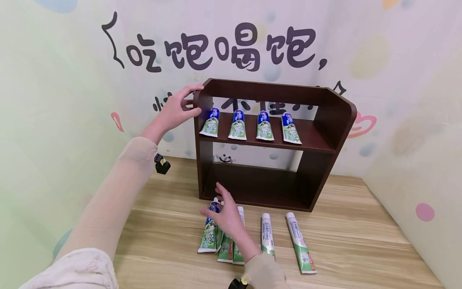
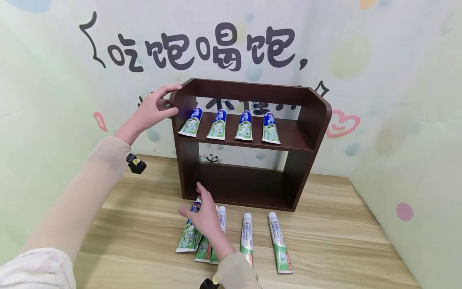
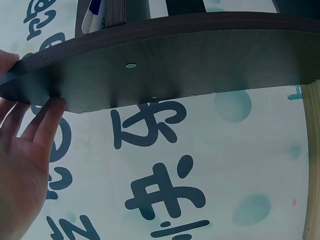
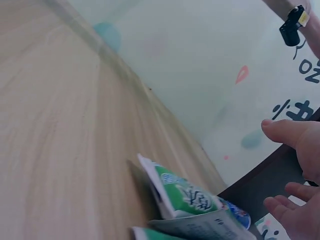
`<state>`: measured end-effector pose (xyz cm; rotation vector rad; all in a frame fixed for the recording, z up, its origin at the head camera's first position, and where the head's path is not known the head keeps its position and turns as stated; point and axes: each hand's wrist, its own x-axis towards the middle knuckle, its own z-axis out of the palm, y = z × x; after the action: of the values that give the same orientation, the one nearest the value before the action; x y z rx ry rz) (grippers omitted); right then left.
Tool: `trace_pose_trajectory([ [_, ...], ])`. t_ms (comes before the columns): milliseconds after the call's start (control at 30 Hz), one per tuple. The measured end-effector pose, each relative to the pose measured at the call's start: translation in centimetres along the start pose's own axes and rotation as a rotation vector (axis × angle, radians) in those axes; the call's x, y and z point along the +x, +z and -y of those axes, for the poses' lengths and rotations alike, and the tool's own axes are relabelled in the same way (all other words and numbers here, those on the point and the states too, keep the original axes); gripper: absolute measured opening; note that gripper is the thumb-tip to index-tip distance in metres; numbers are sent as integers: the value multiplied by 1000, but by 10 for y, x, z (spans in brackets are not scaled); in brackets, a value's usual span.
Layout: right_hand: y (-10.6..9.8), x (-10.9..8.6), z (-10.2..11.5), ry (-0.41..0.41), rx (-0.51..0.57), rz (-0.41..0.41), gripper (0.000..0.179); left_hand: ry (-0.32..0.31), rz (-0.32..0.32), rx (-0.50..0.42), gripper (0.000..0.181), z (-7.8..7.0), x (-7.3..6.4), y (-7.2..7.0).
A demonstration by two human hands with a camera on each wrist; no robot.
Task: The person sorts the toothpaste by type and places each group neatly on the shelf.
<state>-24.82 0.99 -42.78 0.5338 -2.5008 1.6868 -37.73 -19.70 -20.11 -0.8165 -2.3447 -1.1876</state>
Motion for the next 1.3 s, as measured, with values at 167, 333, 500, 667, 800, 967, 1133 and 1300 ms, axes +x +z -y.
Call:
trace_pose_trajectory([
  [167,5,-8,-8,81,-120,52,96,-2,3,5,60,0,0,0],
  [333,2,-12,-10,127,-228,114,105,-7,-4,7,60,0,-1,-1],
  [500,-1,-12,-10,149,-292,154,111,-8,-3,6,60,0,-1,-1],
  [667,-2,-15,-11,163,-365,177,116,-1,-4,2,60,-1,1,0],
  [800,-1,-17,-13,171,-385,179,117,1,0,6,60,-1,2,1],
  [967,1,-18,-14,163,-396,169,118,5,-11,20,61,0,3,1],
  [1133,0,-21,-19,161,-434,171,118,1,-5,19,61,0,2,1],
  [1300,-4,-26,-20,155,-464,177,121,-5,-7,27,60,-1,1,1],
])
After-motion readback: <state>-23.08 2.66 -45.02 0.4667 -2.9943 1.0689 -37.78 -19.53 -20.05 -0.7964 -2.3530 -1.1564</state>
